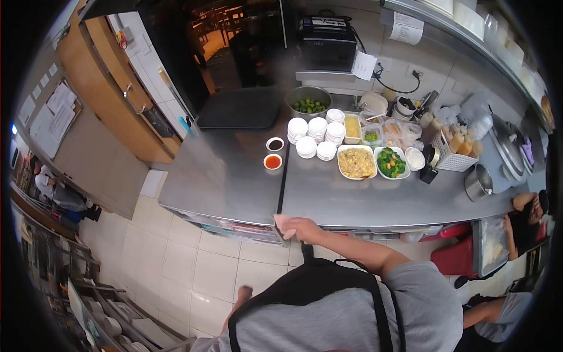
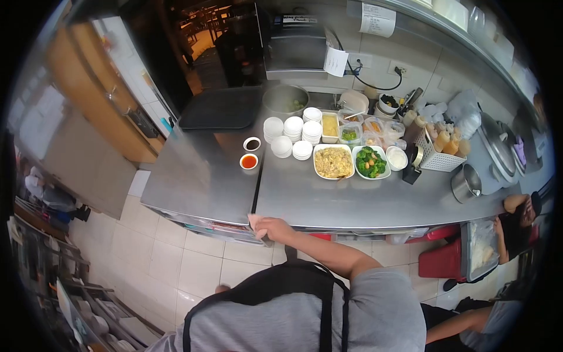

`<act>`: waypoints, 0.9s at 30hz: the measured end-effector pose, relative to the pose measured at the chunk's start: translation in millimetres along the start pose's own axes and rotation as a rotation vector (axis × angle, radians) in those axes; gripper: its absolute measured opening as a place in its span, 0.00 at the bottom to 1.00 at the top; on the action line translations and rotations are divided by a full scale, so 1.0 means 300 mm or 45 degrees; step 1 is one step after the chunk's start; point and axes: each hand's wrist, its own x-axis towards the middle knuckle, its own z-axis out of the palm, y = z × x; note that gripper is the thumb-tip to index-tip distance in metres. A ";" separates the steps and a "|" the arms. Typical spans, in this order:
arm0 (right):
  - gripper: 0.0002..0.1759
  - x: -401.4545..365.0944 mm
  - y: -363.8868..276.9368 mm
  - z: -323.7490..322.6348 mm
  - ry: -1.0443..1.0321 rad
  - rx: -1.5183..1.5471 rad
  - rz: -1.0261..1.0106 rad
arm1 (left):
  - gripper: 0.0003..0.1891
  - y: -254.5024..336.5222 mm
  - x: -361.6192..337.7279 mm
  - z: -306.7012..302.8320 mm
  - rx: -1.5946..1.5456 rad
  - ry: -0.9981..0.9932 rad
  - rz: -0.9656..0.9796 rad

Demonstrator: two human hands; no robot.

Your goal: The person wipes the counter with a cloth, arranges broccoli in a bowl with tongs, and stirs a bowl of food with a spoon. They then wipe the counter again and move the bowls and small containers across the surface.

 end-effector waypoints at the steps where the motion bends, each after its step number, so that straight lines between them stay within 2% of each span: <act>1: 0.20 0.003 -0.041 -0.035 0.005 0.001 -0.003 | 0.12 -0.042 -0.075 0.063 0.030 -0.019 0.130; 3: 0.17 0.010 -0.085 -0.114 0.186 0.286 0.167 | 0.12 -0.127 -0.190 0.196 -0.296 -0.023 -0.032; 5: 0.17 0.024 -0.024 -0.173 0.378 0.288 0.250 | 0.12 -0.168 -0.259 0.228 -0.430 -0.025 -0.137; 6: 0.17 0.035 -0.008 -0.214 0.380 0.294 0.249 | 0.12 -0.182 -0.273 0.224 -0.451 -0.017 -0.164; 8: 0.18 0.066 0.001 -0.279 0.458 -0.200 0.228 | 0.13 -0.196 -0.283 0.223 -0.474 0.013 -0.177; 9: 0.18 0.083 -0.009 -0.283 0.459 -0.198 0.224 | 0.13 -0.202 -0.277 0.225 -0.477 0.034 -0.166; 11: 0.23 0.116 -0.029 -0.286 0.255 -0.772 0.371 | 0.13 -0.207 -0.241 0.229 -0.448 0.100 -0.122; 12: 0.23 0.137 -0.009 -0.275 0.248 -0.769 0.370 | 0.13 -0.199 -0.217 0.207 -0.408 0.145 -0.090; 14: 0.34 0.182 0.047 -0.246 0.038 -0.766 0.250 | 0.13 -0.188 -0.152 0.195 -0.394 0.190 -0.131; 15: 0.34 0.211 0.043 -0.246 0.023 -0.763 0.243 | 0.15 -0.169 -0.128 0.117 -0.698 0.043 -0.389; 16: 0.33 0.244 0.033 -0.244 -0.035 -0.811 0.204 | 0.16 -0.112 -0.132 -0.073 -0.969 -0.055 -0.683; 18: 0.33 0.315 0.033 -0.238 -0.120 -0.845 0.159 | 0.15 -0.090 -0.079 -0.102 -0.801 0.138 -0.531; 19: 0.34 0.358 0.042 -0.245 -0.135 -0.867 0.110 | 0.15 -0.083 -0.077 -0.104 -0.812 0.122 -0.548; 21: 0.36 0.446 0.051 -0.268 -0.164 -0.923 0.031 | 0.12 -0.063 -0.039 -0.147 -1.416 0.390 -0.496; 22: 0.36 0.481 0.052 -0.273 -0.163 -0.930 0.021 | 0.12 -0.047 -0.036 -0.171 -1.421 0.402 -0.498; 24: 0.36 0.574 0.063 -0.294 -0.327 -0.996 0.010 | 0.09 -0.033 -0.041 -0.193 -1.229 0.551 -0.538; 25: 0.40 0.626 0.104 -0.276 -0.392 -1.059 0.039 | 0.09 -0.038 -0.051 -0.183 -1.292 0.442 -0.583; 26: 0.40 0.662 0.107 -0.278 -0.375 -1.067 0.030 | 0.08 -0.048 -0.072 -0.164 -1.352 0.329 -0.628; 27: 0.43 0.696 0.106 -0.281 -0.463 -1.097 0.022 | 0.09 -0.068 -0.103 -0.141 -0.880 0.457 -0.250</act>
